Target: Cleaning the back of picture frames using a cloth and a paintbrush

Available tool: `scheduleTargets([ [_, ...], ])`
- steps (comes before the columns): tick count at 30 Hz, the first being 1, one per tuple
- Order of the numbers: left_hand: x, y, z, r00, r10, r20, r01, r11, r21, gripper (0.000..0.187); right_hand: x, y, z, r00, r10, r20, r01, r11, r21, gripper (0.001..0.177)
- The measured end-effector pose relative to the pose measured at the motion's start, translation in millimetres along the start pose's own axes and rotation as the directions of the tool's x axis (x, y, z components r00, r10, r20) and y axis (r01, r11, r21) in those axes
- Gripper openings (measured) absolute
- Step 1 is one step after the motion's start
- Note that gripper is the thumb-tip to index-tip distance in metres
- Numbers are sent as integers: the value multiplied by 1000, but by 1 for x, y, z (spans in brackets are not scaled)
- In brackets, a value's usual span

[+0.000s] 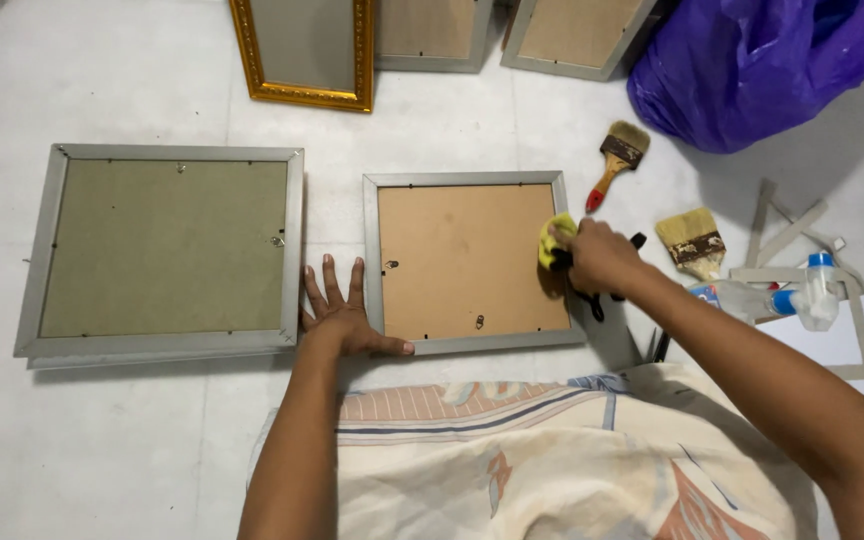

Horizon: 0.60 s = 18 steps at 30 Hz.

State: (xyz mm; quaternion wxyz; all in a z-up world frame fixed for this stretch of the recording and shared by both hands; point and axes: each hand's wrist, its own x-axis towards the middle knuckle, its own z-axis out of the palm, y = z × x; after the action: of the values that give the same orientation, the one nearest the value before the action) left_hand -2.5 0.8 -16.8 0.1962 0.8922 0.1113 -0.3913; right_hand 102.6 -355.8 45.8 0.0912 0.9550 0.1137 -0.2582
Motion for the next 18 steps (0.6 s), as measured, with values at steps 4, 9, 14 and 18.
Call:
scheduleTargets([
  [4, -1, 1, 1, 1000, -9, 1, 9, 1000, 6, 168, -22, 10, 24, 996, -81, 22, 82, 995, -65, 66],
  [9, -4, 0, 1, 1000, 3, -15, -3, 1000, 11, 167, -26, -30, 37, 998, -63, -25, 64, 995, 74, 66],
  [14, -7, 1, 0, 1000, 5, -15, -5, 1000, 17, 165, -7, -101, 75, 951, -292, -99, 300, 951, 72, 89],
  [18, 7, -4, 7, 1000, 6, -26, -6, 1000, 15, 167, 0, -160, 94, 712, -589, -383, 615, 786, -66, 54],
])
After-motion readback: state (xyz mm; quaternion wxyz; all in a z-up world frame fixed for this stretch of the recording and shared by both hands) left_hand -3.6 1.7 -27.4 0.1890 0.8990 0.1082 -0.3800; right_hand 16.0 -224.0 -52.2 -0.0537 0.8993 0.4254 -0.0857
